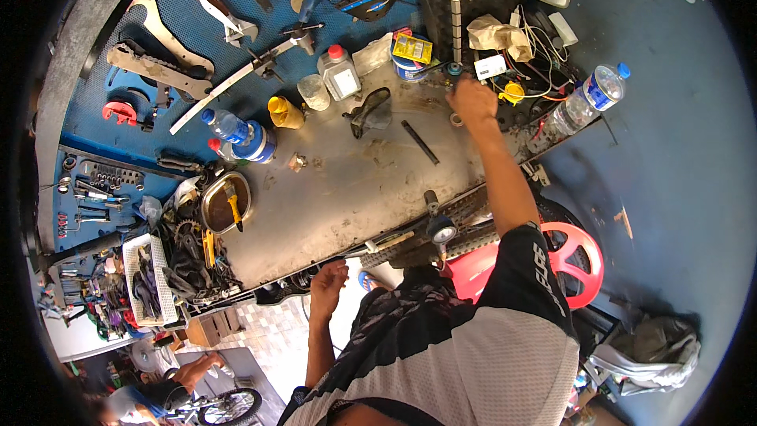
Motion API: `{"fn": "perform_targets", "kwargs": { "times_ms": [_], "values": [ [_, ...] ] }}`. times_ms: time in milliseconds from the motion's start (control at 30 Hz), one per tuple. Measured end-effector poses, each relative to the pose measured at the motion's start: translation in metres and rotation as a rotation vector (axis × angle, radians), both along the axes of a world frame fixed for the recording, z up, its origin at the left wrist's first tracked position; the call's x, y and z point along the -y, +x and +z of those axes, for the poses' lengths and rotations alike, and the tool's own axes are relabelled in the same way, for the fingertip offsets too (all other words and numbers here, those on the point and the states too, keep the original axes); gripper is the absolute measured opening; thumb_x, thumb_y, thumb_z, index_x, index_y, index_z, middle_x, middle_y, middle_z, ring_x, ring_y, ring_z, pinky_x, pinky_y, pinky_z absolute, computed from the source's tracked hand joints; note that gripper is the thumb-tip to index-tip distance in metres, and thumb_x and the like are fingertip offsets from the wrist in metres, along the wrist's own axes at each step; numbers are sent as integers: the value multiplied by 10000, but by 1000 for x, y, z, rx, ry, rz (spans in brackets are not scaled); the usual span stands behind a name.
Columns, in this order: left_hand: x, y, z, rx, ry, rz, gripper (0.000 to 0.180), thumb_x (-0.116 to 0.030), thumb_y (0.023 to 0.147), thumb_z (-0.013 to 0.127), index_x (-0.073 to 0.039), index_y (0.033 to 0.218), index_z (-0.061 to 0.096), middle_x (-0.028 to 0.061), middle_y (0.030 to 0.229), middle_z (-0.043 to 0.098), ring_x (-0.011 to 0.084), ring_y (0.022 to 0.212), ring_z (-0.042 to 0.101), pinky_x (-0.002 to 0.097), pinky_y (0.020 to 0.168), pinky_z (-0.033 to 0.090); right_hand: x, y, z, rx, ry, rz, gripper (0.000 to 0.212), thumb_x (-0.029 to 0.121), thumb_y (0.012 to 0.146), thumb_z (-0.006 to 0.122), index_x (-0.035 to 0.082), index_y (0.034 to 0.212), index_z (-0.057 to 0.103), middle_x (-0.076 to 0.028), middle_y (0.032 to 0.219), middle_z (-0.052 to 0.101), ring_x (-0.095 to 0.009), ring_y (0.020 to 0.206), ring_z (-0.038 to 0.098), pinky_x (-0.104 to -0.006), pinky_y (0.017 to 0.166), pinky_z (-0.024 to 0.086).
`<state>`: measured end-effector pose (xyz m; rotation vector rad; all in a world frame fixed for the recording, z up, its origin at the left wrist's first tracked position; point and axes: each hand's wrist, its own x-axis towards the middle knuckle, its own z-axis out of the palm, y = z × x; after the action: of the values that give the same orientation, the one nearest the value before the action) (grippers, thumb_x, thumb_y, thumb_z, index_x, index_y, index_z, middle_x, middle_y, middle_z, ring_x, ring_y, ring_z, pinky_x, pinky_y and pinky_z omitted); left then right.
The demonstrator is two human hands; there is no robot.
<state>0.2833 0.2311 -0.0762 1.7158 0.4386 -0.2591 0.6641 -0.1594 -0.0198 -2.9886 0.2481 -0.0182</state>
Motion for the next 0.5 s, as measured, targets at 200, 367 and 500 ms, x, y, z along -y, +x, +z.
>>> {"fn": "perform_targets", "kwargs": {
  "times_ms": [200, 367, 500],
  "values": [
    [-8, 11, 1, -45, 53, -53, 333, -238, 990, 725, -5, 1227, 708, 97, 1062, 764, 153, 950, 689, 325, 863, 552, 21, -8, 9, 96, 4, 20, 373, 298, 921, 682, 24, 1168, 626, -220, 1016, 756, -388, 961, 744, -498, 841, 596],
    [-3, 20, 2, -8, 76, -86, 344, -238, 988, 725, 0, 1236, 704, 124, 1074, 768, 179, 969, 711, 338, 871, 564, -27, 22, -12, 88, 151, 111, 381, 306, 935, 670, 116, 1262, 628, -207, 1038, 757, -393, 966, 739, -505, 852, 586],
    [0, 17, 7, 21, 79, -49, 350, -233, 987, 725, 5, 1242, 697, 129, 1069, 769, 191, 947, 721, 344, 855, 571, -55, 39, -17, 77, 301, -164, 356, 433, 915, 695, 134, 1107, 721, -178, 1049, 764, -380, 1016, 733, -498, 897, 576]
  ]
}}
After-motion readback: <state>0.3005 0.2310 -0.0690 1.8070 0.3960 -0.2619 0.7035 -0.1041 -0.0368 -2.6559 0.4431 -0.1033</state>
